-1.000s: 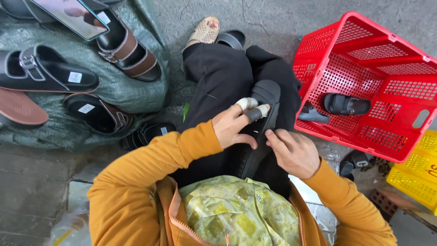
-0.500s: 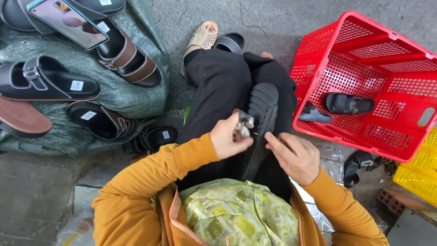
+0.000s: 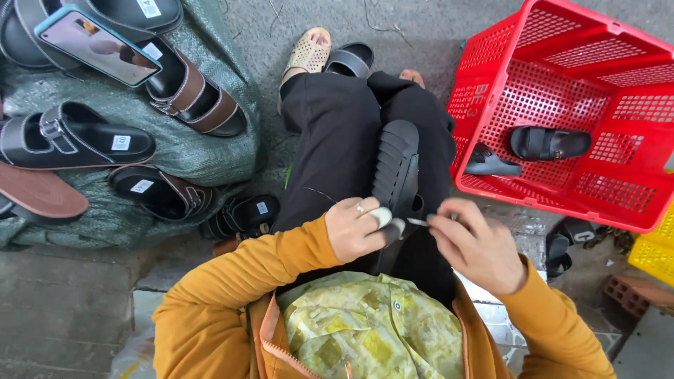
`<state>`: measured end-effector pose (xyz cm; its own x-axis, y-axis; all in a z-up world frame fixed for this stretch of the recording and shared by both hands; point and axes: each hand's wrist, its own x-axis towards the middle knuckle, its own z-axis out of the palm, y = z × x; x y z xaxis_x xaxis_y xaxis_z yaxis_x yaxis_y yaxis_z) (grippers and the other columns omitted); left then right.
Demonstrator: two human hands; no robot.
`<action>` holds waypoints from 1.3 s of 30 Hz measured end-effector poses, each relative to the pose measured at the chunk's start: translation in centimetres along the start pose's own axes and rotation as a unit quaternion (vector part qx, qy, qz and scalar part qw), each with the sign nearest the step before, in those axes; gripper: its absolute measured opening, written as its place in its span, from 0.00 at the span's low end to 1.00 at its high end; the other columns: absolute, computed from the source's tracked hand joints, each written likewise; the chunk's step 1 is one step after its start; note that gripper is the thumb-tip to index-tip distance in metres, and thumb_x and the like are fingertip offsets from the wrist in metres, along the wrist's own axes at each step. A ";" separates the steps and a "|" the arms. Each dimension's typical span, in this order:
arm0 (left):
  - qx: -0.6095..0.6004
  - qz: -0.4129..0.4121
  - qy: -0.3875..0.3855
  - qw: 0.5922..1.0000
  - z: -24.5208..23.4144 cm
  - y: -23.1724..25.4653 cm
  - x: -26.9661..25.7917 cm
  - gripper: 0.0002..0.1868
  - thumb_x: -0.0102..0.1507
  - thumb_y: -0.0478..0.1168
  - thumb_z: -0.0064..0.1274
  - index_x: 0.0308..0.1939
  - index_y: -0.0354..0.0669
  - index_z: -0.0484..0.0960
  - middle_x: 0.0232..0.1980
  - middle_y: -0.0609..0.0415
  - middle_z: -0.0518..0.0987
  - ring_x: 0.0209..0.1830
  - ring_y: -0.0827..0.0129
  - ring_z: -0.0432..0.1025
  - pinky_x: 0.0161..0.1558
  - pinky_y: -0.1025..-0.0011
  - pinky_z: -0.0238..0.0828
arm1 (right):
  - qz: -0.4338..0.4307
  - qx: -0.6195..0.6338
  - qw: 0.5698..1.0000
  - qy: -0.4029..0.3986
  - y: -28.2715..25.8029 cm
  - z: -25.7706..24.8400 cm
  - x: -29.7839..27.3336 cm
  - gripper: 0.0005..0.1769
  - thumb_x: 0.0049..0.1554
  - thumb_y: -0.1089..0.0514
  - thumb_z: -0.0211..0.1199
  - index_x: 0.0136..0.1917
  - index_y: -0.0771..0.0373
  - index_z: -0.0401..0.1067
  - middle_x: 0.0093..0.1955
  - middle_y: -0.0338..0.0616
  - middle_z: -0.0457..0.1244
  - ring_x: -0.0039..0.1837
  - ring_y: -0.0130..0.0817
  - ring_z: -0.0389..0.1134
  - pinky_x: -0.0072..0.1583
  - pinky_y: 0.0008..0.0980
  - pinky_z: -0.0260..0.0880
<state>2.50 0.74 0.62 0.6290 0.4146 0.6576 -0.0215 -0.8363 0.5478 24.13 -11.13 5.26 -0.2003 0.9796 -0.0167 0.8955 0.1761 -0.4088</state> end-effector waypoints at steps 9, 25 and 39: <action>-0.034 0.018 0.096 0.995 -0.9 -0.3 -0.1 0.10 0.59 0.32 0.55 0.23 0.40 0.73 0.31 0.48 0.70 0.20 0.60 0.66 0.21 0.71 0.65 | 0.189 0.339 0.920 0.063 4.8 -1.6 -3.8 0.14 0.50 0.63 0.58 0.51 0.58 0.71 0.49 0.41 0.66 0.44 0.34 0.71 0.44 0.31 0.71; -0.572 -0.320 -0.076 0.752 -3.1 -5.2 6.6 0.15 0.67 0.47 0.45 0.36 0.43 0.83 0.37 0.54 0.67 0.38 0.71 0.63 0.43 0.74 0.57 | 0.104 0.253 0.962 0.018 -0.6 0.2 0.9 0.13 0.47 0.65 0.61 0.46 0.58 0.77 0.28 0.38 0.67 0.33 0.39 0.71 0.34 0.32 0.70; -0.080 -0.156 -0.124 0.977 -4.1 -8.0 4.2 0.21 0.59 0.43 0.52 0.53 0.35 0.70 0.54 0.40 0.71 0.56 0.45 0.63 0.63 0.52 0.56 | -0.053 -0.085 0.995 0.019 0.0 0.1 2.6 0.22 0.60 0.63 0.52 0.66 0.50 0.65 0.47 0.40 0.58 0.36 0.31 0.62 0.38 0.29 0.67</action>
<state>2.16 10.61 1.13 0.7922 0.5249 0.3113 0.0928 -0.6078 0.7886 23.57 -8.63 5.15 -0.2844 0.9572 0.0535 0.9254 0.2887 -0.2457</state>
